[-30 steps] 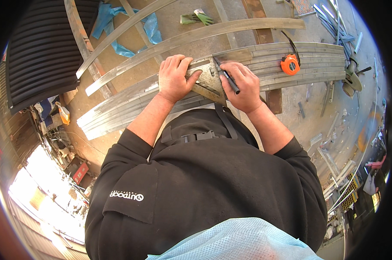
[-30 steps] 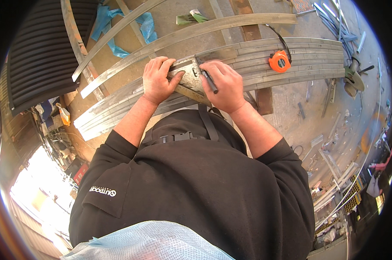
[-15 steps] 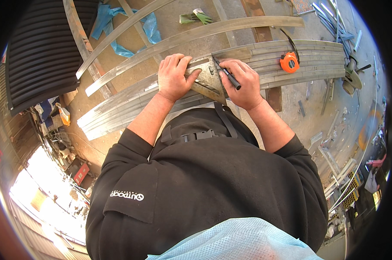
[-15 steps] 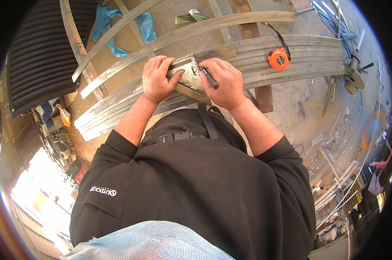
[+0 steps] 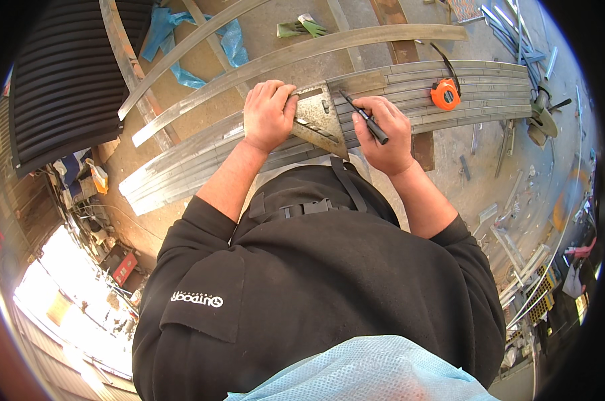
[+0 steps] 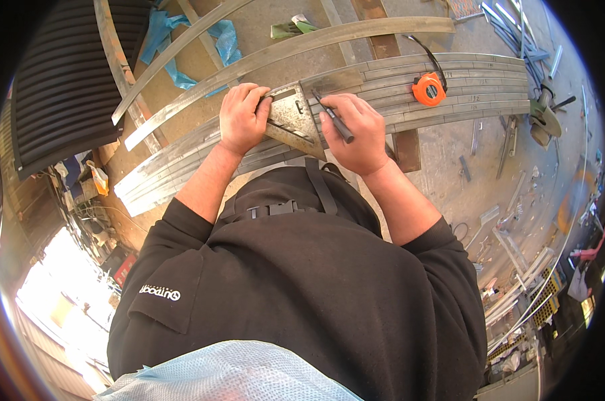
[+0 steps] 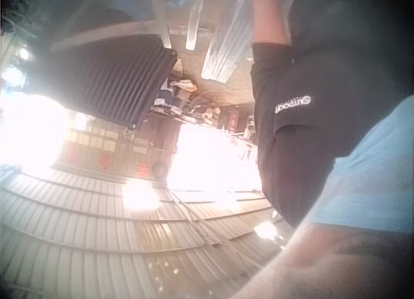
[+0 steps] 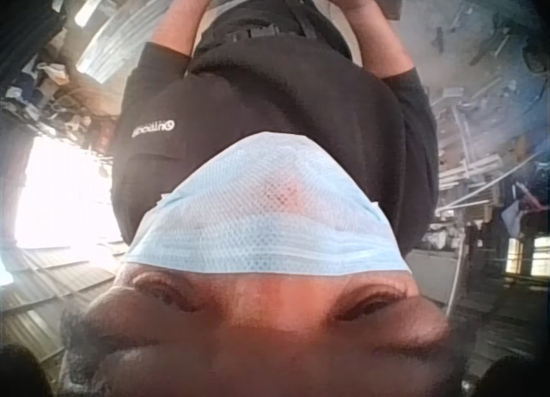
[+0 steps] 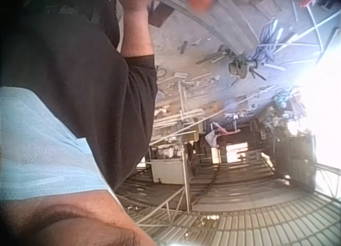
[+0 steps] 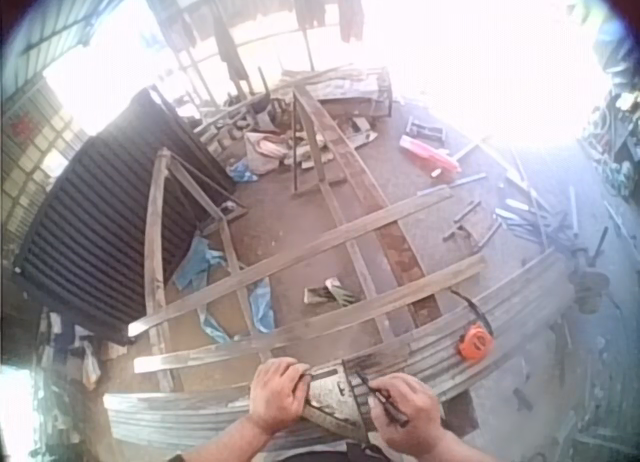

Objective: The person measures a long metal sheet with a tape measure and marks it with a pen. They then use a speed square to draw straight lines across the sheet at the marked points.

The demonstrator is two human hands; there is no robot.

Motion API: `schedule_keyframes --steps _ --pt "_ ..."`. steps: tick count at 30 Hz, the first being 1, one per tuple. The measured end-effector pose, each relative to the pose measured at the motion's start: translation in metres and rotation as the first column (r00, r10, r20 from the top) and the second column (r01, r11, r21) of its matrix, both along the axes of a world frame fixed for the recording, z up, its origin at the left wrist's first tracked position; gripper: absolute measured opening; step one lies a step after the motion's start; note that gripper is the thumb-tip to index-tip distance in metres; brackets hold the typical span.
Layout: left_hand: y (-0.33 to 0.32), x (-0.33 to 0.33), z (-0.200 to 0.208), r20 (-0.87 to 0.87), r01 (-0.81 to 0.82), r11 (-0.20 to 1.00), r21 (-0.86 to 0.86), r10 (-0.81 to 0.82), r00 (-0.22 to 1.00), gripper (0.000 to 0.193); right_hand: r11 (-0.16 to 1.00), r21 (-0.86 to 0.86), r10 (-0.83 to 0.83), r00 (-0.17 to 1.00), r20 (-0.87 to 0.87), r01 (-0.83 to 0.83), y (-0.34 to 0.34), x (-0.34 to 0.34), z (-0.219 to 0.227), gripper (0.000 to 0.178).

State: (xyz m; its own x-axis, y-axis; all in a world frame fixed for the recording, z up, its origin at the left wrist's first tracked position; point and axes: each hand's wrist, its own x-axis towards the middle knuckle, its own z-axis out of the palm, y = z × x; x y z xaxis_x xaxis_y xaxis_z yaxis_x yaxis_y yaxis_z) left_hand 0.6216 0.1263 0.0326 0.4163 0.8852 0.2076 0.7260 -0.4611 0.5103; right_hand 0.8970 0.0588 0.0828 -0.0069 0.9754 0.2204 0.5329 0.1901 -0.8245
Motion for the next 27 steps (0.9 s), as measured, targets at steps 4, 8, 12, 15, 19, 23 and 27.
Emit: schedule_keyframes --steps 4,8,12,15,19,23,27 --pt "0.002 0.0 0.003 0.057 -0.003 1.0 0.014 0.002 0.998 0.012 0.998 -0.064 -0.029 0.999 -0.016 0.028 -0.005 0.008 0.003 0.022" --pt "0.004 -0.017 0.008 0.064 -0.002 0.999 0.039 0.0 0.998 0.011 0.998 -0.033 -0.056 0.997 -0.059 0.054 -0.009 0.014 0.005 0.024" --pt "0.005 -0.064 0.017 0.039 -0.041 0.998 0.052 0.039 0.998 0.011 0.996 -0.06 -0.065 0.995 -0.078 0.06 -0.012 0.013 0.008 0.023" --pt "0.003 -0.098 0.021 0.005 -0.062 0.997 0.035 0.062 0.998 0.011 0.997 -0.059 -0.049 0.996 -0.08 0.045 -0.012 0.01 0.006 0.023" --pt "-0.002 -0.119 0.02 -0.007 -0.067 0.998 0.01 0.067 0.998 0.011 0.998 -0.065 -0.014 0.995 -0.101 0.007 -0.011 0.002 0.002 0.023" --pt "-0.009 -0.119 0.019 -0.005 -0.053 0.998 -0.033 0.053 0.999 0.01 0.998 -0.062 0.022 0.995 -0.096 -0.028 -0.01 -0.009 0.002 0.023" --pt "-0.012 -0.122 0.017 -0.02 -0.049 0.998 -0.029 0.048 0.999 0.011 0.997 -0.067 0.045 0.996 -0.074 -0.05 -0.009 -0.013 0.005 0.022"
